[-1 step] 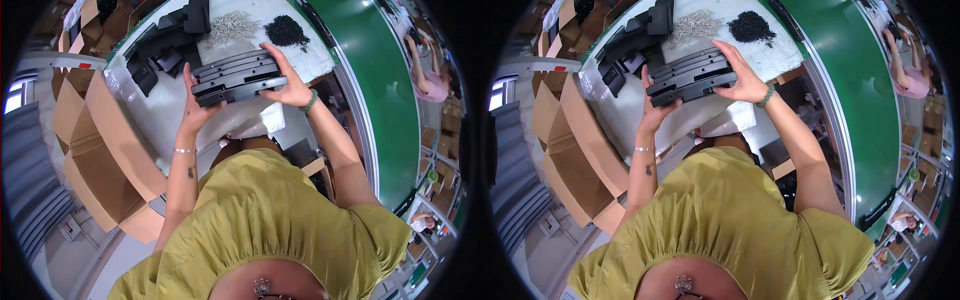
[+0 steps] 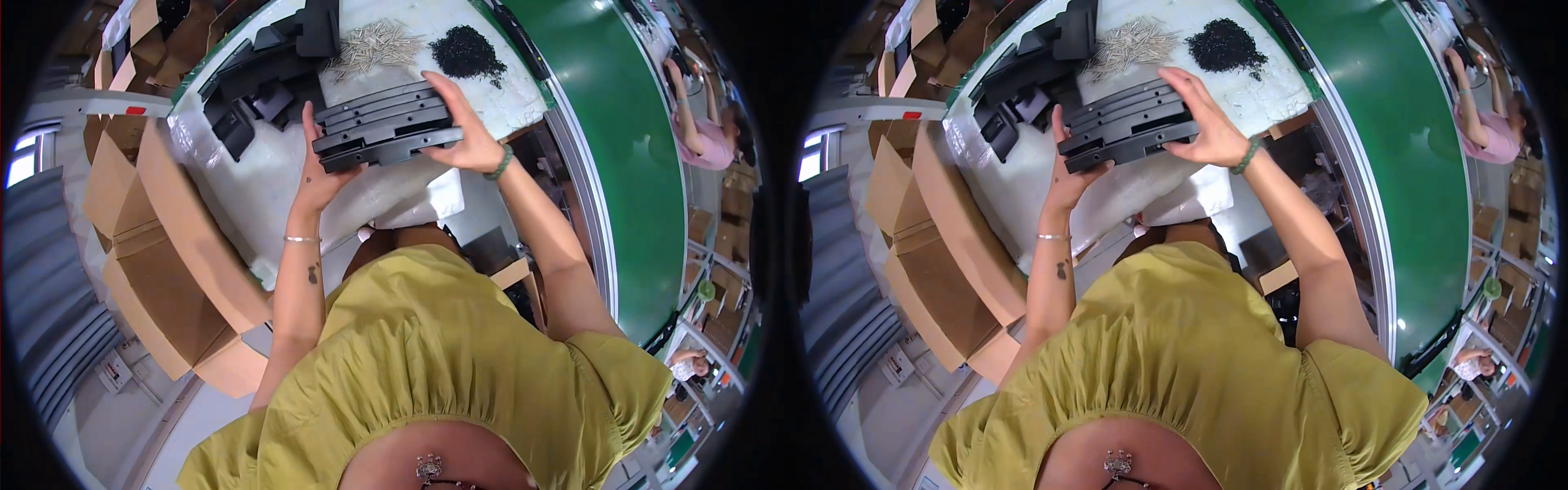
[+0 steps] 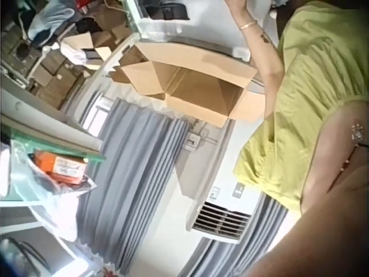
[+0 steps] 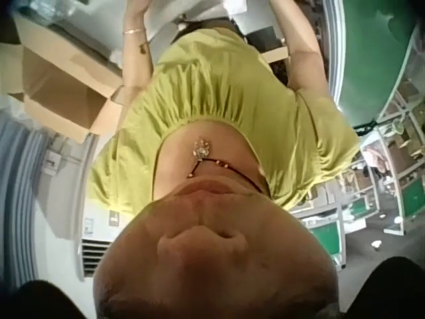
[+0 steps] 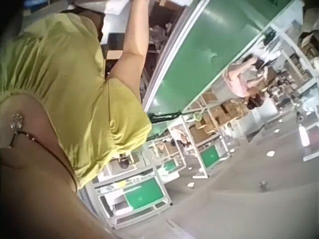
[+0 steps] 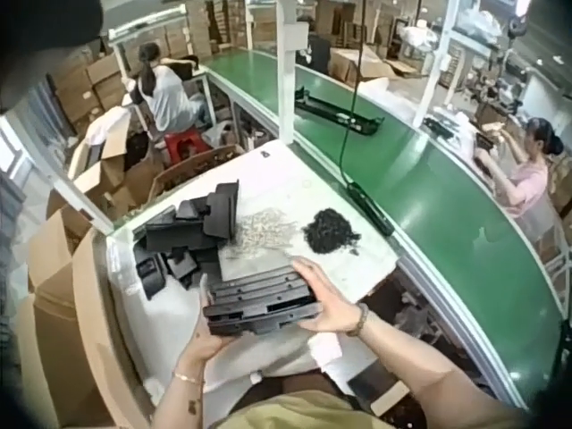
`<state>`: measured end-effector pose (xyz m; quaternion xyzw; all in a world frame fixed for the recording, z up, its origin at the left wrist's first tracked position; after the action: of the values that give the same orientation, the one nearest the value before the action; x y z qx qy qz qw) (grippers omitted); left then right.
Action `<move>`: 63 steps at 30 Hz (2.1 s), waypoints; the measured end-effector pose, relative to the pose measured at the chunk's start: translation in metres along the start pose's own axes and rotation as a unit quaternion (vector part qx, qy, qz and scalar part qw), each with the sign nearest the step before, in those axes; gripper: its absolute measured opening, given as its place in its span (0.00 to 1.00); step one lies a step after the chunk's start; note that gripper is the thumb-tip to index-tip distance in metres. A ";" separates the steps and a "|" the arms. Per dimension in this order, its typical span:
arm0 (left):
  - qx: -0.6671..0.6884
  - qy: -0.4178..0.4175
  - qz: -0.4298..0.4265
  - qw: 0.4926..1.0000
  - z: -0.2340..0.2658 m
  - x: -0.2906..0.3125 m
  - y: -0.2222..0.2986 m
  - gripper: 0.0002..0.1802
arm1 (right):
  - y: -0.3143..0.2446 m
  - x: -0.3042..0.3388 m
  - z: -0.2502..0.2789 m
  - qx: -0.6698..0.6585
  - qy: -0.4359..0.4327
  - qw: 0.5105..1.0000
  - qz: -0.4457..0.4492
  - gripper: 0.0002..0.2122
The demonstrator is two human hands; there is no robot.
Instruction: Sorting and arranging black plastic components from a cardboard box onto an assembly table in a manufacturing facility.
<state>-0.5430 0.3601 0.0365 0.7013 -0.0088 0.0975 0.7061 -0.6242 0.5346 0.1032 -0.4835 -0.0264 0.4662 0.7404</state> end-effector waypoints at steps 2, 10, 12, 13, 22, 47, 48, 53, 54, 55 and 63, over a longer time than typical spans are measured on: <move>-0.027 -0.007 -0.008 1.000 -0.001 -0.024 -0.030 0.68 | 0.049 0.009 -0.022 -0.023 -0.031 0.999 -0.032 0.46; -0.042 -0.064 0.026 0.997 -0.026 -0.022 -0.036 0.75 | 0.081 0.026 -0.021 -0.142 -0.051 0.985 -0.085 0.58; -0.004 -0.003 0.053 0.999 -0.027 -0.025 -0.038 0.75 | 0.088 0.021 -0.023 -0.157 -0.038 0.984 -0.080 0.58; 0.002 0.036 0.037 0.999 -0.025 -0.026 -0.041 0.72 | 0.091 0.016 -0.023 -0.169 -0.028 0.982 -0.072 0.58; -0.186 0.105 0.047 0.976 -0.023 -0.034 -0.046 0.53 | 0.122 0.006 -0.027 -0.280 -0.058 0.951 -0.121 0.54; 0.051 0.071 0.167 0.982 -0.031 -0.152 0.002 0.33 | 0.174 -0.095 0.054 -0.424 -0.039 0.863 -0.272 0.27; 0.123 0.049 0.183 0.974 -0.042 -0.187 0.007 0.32 | 0.214 -0.109 0.066 -0.388 -0.036 0.871 -0.300 0.27; 0.236 0.049 0.301 0.923 -0.034 -0.340 -0.003 0.22 | 0.319 -0.214 0.140 -0.259 0.025 0.863 -0.433 0.17; 0.257 0.044 0.293 0.920 -0.040 -0.369 -0.004 0.18 | 0.352 -0.222 0.149 -0.247 0.043 0.861 -0.442 0.17; 0.242 0.040 0.289 0.925 -0.042 -0.389 -0.002 0.17 | 0.361 -0.228 0.157 -0.246 0.047 0.857 -0.450 0.17; 0.100 0.045 0.313 0.944 -0.035 -0.468 -0.002 0.25 | 0.432 -0.242 0.162 -0.233 0.218 0.834 -0.450 0.20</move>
<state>-1.0062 0.3357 -0.0357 0.7250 -0.1857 0.3455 0.5662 -1.1272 0.5153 -0.0305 -0.6654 -0.1868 -0.0554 0.7206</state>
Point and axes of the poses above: each hand's wrist, its own x-axis away from the middle knuckle, its own z-axis out of the back of the hand, y = z × x, the point moved 9 cm from there along -x, towards the middle knuckle, and after that the axes turned 4 degrees about z, right-handed, at the moved point
